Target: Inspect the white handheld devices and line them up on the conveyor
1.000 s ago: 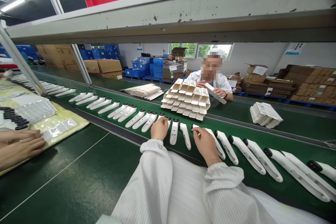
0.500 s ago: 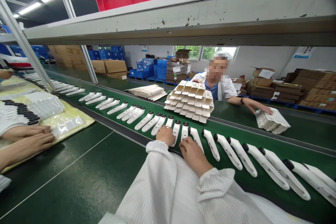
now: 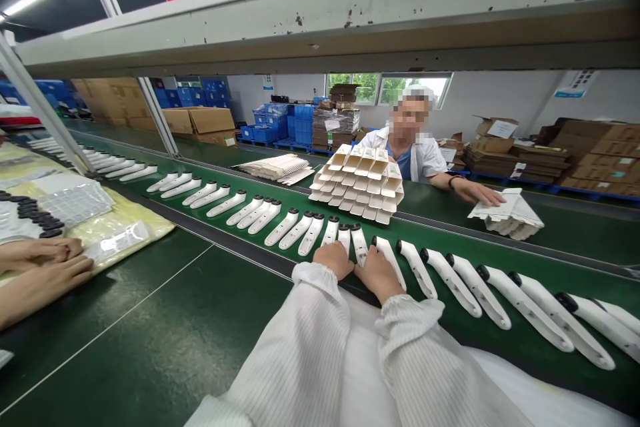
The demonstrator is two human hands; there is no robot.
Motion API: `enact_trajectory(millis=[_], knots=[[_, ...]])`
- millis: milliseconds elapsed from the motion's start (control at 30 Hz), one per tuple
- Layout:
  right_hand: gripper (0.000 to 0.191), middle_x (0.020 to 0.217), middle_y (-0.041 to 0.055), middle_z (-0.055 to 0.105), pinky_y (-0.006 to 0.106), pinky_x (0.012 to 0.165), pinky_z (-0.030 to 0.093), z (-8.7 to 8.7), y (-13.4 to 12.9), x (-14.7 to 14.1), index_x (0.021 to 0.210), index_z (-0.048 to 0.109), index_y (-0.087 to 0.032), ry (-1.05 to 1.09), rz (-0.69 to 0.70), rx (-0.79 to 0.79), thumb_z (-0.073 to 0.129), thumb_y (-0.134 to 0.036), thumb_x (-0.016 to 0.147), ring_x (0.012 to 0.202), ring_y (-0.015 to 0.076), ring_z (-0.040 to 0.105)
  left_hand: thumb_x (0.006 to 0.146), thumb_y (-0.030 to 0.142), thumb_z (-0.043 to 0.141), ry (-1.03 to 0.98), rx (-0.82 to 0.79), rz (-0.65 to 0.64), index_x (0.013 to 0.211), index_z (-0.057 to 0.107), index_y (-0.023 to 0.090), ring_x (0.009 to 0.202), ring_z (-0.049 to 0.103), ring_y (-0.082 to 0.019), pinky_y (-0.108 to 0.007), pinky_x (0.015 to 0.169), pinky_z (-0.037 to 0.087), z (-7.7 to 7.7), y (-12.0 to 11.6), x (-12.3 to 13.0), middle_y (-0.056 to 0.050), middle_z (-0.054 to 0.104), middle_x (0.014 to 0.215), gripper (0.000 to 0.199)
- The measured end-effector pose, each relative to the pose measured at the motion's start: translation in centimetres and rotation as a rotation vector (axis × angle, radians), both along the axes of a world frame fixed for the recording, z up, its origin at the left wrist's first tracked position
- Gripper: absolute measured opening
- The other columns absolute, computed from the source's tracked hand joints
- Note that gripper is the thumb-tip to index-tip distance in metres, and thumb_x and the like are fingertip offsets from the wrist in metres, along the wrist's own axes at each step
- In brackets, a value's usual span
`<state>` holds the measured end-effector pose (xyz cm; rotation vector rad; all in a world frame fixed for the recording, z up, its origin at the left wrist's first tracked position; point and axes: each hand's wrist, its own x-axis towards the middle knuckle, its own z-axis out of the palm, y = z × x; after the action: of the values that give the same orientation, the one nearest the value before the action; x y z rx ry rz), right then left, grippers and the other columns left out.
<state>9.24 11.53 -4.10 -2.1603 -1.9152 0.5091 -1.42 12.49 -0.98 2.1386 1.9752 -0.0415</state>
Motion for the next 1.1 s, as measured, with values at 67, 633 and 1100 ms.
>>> enact_trajectory(millis=[67, 633, 1100], knots=[[0.045, 0.109, 0.0216, 0.060, 0.035, 0.079, 0.044, 0.4, -0.4, 0.4, 0.122, 0.041, -0.002, 0.001, 0.015, -0.022, 0.045, -0.021, 0.081, 0.099, 0.0296, 0.060, 0.080, 0.033, 0.048, -0.048, 0.005, 0.009, 0.121, 0.048, 0.003, 0.107, 0.057, -0.030, -0.037, 0.086, 0.046, -0.1, 0.2, 0.1, -0.022, 0.061, 0.111, 0.051], [0.039, 0.102, 0.0151, 0.065, 0.032, 0.067, 0.041, 2.9, -2.0, 6.0, 0.109, 0.056, -0.014, -0.246, 0.027, -0.104, 0.063, -0.020, 0.071, 0.093, 0.0281, 0.062, 0.078, 0.053, 0.052, -0.034, 0.067, -0.165, 0.126, 0.043, 0.014, 0.095, 0.061, -0.033, -0.042, 0.079, 0.047, -0.8, -2.5, 4.3, -0.017, 0.057, 0.113, 0.062], [0.040, 0.108, 0.0234, 0.060, 0.033, 0.082, 0.042, 0.9, -1.0, 2.5, 0.115, 0.051, -0.001, -0.235, 0.054, 0.059, 0.052, -0.023, 0.082, 0.101, 0.0294, 0.058, 0.079, 0.028, 0.051, -0.148, -0.023, -0.333, 0.092, 0.064, 0.022, 0.099, 0.060, -0.024, -0.032, 0.083, 0.047, 1.1, -0.6, 0.6, -0.006, 0.066, 0.101, 0.019]])
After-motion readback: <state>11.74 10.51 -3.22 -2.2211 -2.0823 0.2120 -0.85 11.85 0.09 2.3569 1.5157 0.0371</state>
